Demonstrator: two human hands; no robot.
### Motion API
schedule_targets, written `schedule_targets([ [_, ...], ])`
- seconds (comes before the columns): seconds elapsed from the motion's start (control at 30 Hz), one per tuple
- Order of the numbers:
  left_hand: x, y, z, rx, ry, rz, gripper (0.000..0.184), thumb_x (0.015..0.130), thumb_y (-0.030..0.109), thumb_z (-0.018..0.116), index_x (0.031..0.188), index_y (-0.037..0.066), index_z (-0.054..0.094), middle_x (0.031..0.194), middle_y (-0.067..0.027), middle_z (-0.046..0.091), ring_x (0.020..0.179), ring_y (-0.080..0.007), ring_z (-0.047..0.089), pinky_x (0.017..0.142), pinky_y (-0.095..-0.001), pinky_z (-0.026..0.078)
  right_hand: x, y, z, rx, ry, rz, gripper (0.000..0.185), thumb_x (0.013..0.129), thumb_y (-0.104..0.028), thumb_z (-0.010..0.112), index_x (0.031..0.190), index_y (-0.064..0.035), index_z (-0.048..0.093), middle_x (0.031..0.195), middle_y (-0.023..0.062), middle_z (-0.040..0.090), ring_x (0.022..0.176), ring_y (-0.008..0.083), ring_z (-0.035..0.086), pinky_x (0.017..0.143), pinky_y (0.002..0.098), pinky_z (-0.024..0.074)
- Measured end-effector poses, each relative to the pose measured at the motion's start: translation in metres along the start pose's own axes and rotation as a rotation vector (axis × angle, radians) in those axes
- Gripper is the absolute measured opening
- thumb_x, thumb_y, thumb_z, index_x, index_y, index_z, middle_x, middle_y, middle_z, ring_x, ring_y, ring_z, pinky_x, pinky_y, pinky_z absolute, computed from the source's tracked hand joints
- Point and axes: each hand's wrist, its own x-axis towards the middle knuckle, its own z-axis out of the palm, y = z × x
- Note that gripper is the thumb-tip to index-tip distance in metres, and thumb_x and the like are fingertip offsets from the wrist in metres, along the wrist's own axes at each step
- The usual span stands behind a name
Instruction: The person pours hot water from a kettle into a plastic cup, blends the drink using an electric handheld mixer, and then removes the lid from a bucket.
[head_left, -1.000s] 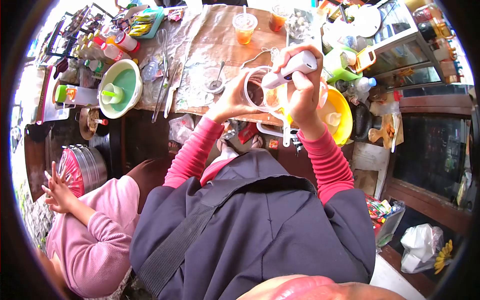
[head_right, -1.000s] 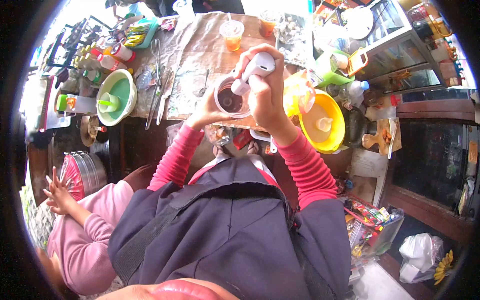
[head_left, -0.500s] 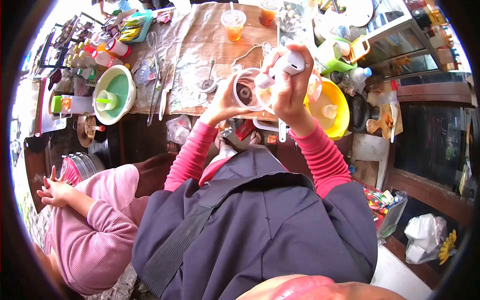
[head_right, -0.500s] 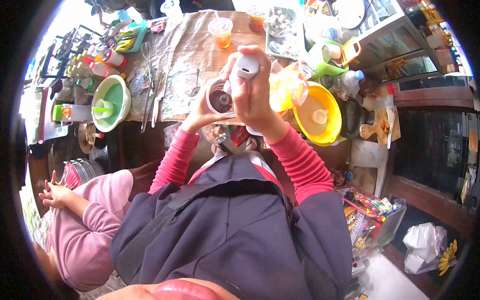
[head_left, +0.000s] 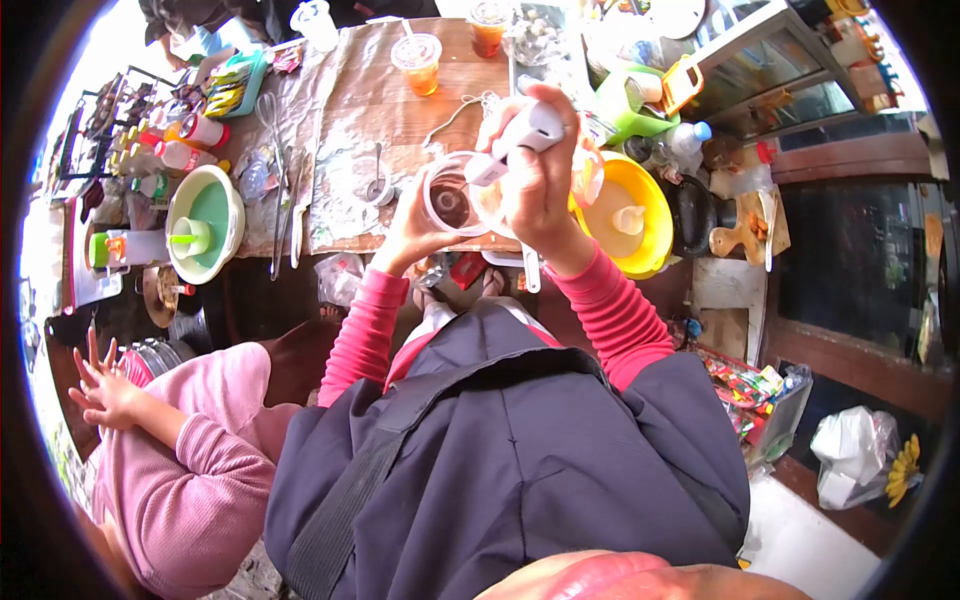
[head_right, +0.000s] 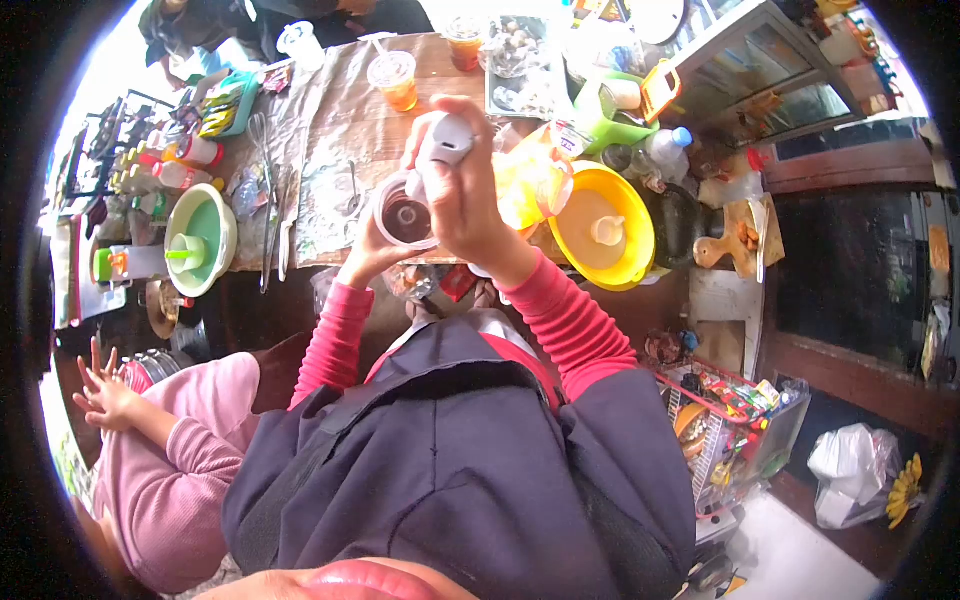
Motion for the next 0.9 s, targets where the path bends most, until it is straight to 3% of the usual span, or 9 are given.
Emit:
schedule_targets([
  [0.13,0.004,0.007,0.006,0.053,0.012,-0.020,0.092,0.054,0.022,0.090,0.130,0.003,0.041,0.118,-0.0113,0.055,0.108,-0.0201,0.055,0.096,-0.0353,0.043,0.003,0.002,-0.012,0.035,0.026,-0.026,0.046,0.087,-0.001,0.035,0.132,-0.0010,0.023,0.089,0.0125,0.049,0.078,0.0159,0.050,0.076,0.0302,0.0444],
  [0.33,0.011,0.010,0.017,0.042,0.045,-0.013,0.089,0.054,0.022,0.090,0.127,0.003,0.043,0.115,-0.0107,0.057,0.106,-0.0199,0.056,0.094,-0.0349,0.044,0.008,0.001,-0.022,0.152,0.096,0.063,0.051,0.082,-0.008,0.037,0.131,-0.0039,0.026,0.088,0.0128,0.049,0.075,0.0153,0.049,0.071,0.0295,0.0453],
  [0.43,0.014,0.009,0.020,0.101,0.038,-0.022,0.087,0.055,0.020,0.089,0.127,0.003,0.043,0.114,-0.0103,0.057,0.105,-0.0197,0.056,0.094,-0.0346,0.044,0.009,0.001,-0.029,0.312,0.084,0.115,0.054,0.079,-0.009,0.039,0.132,-0.0084,0.029,0.097,0.0109,0.047,0.085,0.0193,0.048,0.081,0.0367,0.0446],
  [0.47,0.014,0.011,0.021,0.087,0.045,-0.030,0.086,0.056,0.019,0.089,0.128,0.003,0.043,0.114,-0.0100,0.057,0.105,-0.0194,0.056,0.094,-0.0342,0.044,0.009,0.002,-0.032,0.378,0.104,0.147,0.055,0.080,-0.014,0.047,0.132,-0.0094,0.030,0.098,0.0108,0.047,0.086,0.0198,0.048,0.081,0.0365,0.0441],
  [0.6,0.017,0.004,0.023,0.094,0.063,-0.014,0.086,0.056,0.018,0.088,0.128,0.003,0.043,0.114,-0.0097,0.057,0.105,-0.0189,0.056,0.094,-0.0338,0.044,0.013,0.004,-0.041,0.380,0.119,0.171,0.062,0.078,-0.024,0.059,0.131,-0.0089,0.031,0.097,0.0114,0.047,0.087,0.0204,0.048,0.080,0.0355,0.0434],
  [0.63,0.016,0.005,0.025,0.091,0.079,-0.045,0.086,0.056,0.017,0.088,0.128,0.003,0.043,0.113,-0.0097,0.057,0.104,-0.0184,0.057,0.094,-0.0337,0.045,0.015,0.004,-0.043,0.381,0.118,0.174,0.062,0.078,-0.024,0.059,0.131,-0.0089,0.031,0.097,0.0114,0.047,0.087,0.0204,0.048,0.080,0.0355,0.0434],
  [0.7,0.018,0.006,0.030,0.082,0.090,-0.079,0.087,0.056,0.017,0.088,0.128,0.003,0.042,0.113,-0.0097,0.057,0.104,-0.0180,0.057,0.093,-0.0335,0.045,0.017,0.004,-0.049,0.327,0.079,0.132,0.057,0.079,-0.015,0.044,0.133,-0.0080,0.026,0.095,0.0125,0.047,0.084,0.0180,0.049,0.078,0.0313,0.0436],
  [0.9,0.023,-0.010,0.033,0.085,0.104,-0.028,0.089,0.057,0.014,0.088,0.130,-0.001,0.040,0.118,-0.0095,0.056,0.107,-0.0168,0.056,0.096,-0.0319,0.044,0.021,0.008,-0.063,0.326,0.127,0.168,0.061,0.073,-0.005,0.042,0.132,-0.0061,0.025,0.096,0.0124,0.047,0.083,0.0185,0.050,0.079,0.0328,0.0443],
])
